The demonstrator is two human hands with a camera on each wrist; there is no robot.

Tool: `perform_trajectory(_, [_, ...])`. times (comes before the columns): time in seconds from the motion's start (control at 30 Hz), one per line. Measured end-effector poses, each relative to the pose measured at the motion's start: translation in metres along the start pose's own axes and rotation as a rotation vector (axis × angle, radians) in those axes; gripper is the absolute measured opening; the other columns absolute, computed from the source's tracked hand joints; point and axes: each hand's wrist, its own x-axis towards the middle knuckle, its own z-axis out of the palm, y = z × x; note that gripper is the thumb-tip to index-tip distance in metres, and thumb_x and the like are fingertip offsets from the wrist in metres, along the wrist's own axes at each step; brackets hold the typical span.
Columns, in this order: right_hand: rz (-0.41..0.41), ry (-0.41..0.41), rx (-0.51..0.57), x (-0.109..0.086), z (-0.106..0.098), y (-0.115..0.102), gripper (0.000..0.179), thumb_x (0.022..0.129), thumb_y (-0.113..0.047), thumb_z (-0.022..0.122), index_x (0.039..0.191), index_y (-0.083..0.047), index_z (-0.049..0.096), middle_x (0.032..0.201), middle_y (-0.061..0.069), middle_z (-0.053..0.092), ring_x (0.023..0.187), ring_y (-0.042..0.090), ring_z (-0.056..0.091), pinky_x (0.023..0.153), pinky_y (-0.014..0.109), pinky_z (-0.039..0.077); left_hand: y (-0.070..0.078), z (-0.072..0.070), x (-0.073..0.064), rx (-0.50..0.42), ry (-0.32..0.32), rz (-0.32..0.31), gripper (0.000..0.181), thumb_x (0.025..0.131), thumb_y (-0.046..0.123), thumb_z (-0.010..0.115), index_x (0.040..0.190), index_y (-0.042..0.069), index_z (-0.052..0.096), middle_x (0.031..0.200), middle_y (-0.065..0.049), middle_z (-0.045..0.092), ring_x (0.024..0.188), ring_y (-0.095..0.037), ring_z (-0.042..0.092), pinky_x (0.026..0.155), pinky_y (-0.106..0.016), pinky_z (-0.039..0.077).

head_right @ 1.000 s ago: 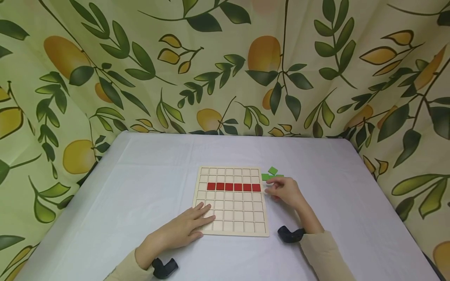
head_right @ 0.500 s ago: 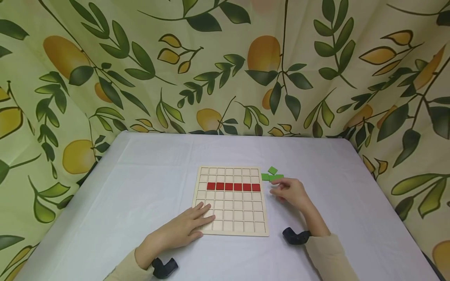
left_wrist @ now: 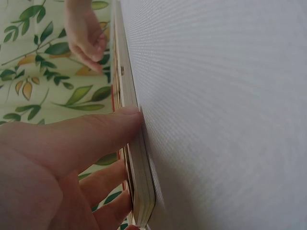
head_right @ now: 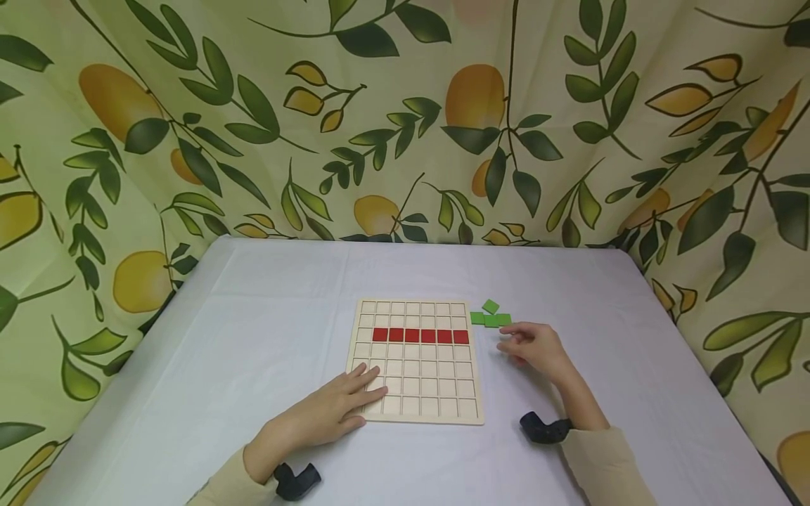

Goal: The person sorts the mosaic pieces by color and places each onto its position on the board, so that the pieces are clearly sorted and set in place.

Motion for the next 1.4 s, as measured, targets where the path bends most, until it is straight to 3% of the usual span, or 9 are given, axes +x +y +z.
perform_trajectory(0.53, [-0.004, 0.033, -0.014, -0.009, -0.014, 0.015, 0.041, 0.080, -0.009, 0.076, 0.114, 0.012, 0.063, 0.064, -0.005, 0.052, 0.050, 0.005, 0.046, 0.048, 0.022, 0.042, -0.002, 0.002, 0.002, 0.006, -0.001, -0.004, 0.050, 0.096, 0.025, 0.057, 0.145, 0.024, 0.045, 0.160, -0.006, 0.031, 0.150, -0.029, 0.025, 0.119, -0.050, 0.032])
perform_trajectory(0.9, [0.062, 0.054, -0.044, -0.012, -0.021, 0.026, 0.046, 0.081, -0.013, 0.076, 0.117, 0.011, 0.060, 0.065, -0.007, 0.053, 0.054, 0.005, 0.046, 0.052, 0.021, 0.043, -0.003, 0.003, 0.002, -0.006, 0.000, 0.000, 0.050, 0.096, 0.024, 0.057, 0.145, 0.024, 0.045, 0.159, -0.007, 0.032, 0.150, -0.030, 0.025, 0.119, -0.051, 0.032])
perform_trajectory(1.4, [0.135, -0.010, -0.001, -0.005, -0.024, 0.037, 0.054, 0.082, -0.015, 0.075, 0.125, 0.011, 0.054, 0.066, -0.009, 0.053, 0.056, 0.005, 0.050, 0.055, 0.020, 0.048, -0.002, 0.003, 0.001, -0.002, 0.003, -0.005, 0.050, 0.096, 0.024, 0.056, 0.145, 0.025, 0.045, 0.159, -0.006, 0.032, 0.150, -0.029, 0.025, 0.120, -0.050, 0.031])
